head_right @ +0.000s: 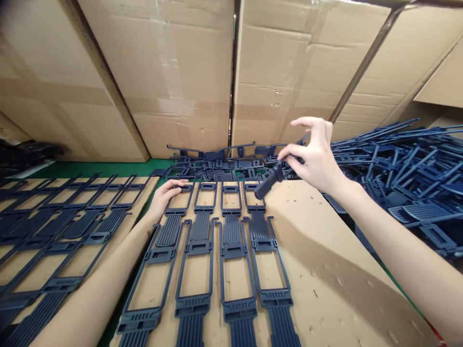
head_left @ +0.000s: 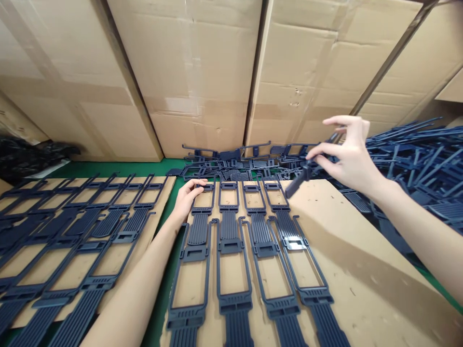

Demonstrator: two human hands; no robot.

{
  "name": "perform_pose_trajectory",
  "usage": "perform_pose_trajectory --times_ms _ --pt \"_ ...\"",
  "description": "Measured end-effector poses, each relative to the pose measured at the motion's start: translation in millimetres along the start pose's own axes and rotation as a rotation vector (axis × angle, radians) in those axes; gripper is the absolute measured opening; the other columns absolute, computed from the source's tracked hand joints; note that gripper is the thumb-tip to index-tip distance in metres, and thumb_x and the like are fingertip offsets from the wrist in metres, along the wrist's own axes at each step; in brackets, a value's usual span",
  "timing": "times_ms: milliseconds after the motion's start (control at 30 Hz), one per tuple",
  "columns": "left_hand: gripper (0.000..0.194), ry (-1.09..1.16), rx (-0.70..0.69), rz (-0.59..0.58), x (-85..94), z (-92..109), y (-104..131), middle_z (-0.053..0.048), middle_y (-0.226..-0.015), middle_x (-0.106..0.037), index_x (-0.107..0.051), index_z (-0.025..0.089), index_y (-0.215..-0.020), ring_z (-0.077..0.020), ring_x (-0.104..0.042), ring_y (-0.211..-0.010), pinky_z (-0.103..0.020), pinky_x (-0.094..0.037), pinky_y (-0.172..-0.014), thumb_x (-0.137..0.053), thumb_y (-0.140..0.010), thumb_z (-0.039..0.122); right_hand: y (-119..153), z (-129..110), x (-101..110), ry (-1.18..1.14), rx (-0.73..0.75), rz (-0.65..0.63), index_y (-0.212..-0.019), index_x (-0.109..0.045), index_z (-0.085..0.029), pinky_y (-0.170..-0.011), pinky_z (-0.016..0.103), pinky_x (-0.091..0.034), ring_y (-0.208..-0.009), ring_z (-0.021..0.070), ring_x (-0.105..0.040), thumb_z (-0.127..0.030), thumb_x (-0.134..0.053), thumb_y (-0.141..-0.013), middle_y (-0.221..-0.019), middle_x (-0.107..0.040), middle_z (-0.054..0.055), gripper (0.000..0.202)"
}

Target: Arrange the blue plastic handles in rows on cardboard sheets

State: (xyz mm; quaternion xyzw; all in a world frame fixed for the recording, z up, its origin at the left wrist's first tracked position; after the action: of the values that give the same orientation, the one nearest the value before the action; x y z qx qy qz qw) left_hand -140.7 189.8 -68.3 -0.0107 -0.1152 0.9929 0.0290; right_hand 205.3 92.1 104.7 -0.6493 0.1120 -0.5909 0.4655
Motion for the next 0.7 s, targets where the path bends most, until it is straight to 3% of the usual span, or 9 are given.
perform_pose_trajectory --times_ms 200,367,467,700 --pt "0.020 -0.024 -0.028 -0.006 0.4 2.2 -0.6 -0.010 -0.116 -0.066 -0.064 0.018 -0.080 -0.0319 -0.056 -0.117 -0.046 -0.036 -0.105 -0.067 -0.068 0.034 65.9 3.8 1.8 -0.164 -0.128 -0.001 -0.073 -0.067 -0.023 -0.100 0.046 -0.049 -0.133 0.0349 -0.034 -0.014 -0.058 -0.082 -0.135 -0.033 0.008 0.016" --pt "0.020 -0.071 -0.040 -0.011 0.0 4.8 -0.5 -0.009 -0.117 -0.066 -0.063 0.019 -0.081 -0.0311 -0.056 -0.117 -0.046 -0.036 -0.105 -0.065 -0.068 0.035 108.2 27.6 -15.0 -0.368 -0.216 -0.079 -0.074 -0.065 -0.025 -0.093 0.045 -0.053 -0.111 0.0262 -0.056 -0.018 -0.052 -0.085 -0.116 -0.050 0.006 0.018" --pt "0.021 -0.077 -0.040 -0.004 -0.1 5.7 -0.6 -0.009 -0.116 -0.067 -0.063 0.019 -0.080 -0.0308 -0.056 -0.116 -0.045 -0.037 -0.104 -0.066 -0.068 0.035 122.6 37.0 -23.6 -0.373 -0.224 -0.152 -0.075 -0.065 -0.026 -0.090 0.045 -0.052 -0.101 0.0237 -0.061 -0.020 -0.051 -0.088 -0.109 -0.058 0.006 0.020" --pt "0.022 -0.049 -0.014 0.003 -0.5 4.7 -0.7 -0.009 -0.116 -0.067 -0.063 0.019 -0.080 -0.0315 -0.056 -0.116 -0.044 -0.038 -0.102 -0.068 -0.066 0.036 134.6 49.2 -25.6 -0.318 -0.276 -0.188 -0.081 -0.069 -0.027 -0.089 0.041 -0.052 -0.100 0.0222 -0.064 -0.026 -0.046 -0.092 -0.108 -0.065 0.005 0.025"
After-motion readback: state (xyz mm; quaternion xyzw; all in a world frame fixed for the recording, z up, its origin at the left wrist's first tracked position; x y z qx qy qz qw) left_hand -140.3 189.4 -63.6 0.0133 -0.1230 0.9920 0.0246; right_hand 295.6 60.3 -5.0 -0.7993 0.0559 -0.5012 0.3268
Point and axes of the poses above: each hand's wrist, its own y-axis away from the middle knuckle, its own x-axis out of the back of the hand, z = x × y, the point moved 8 cm from there along -y, towards the middle knuckle
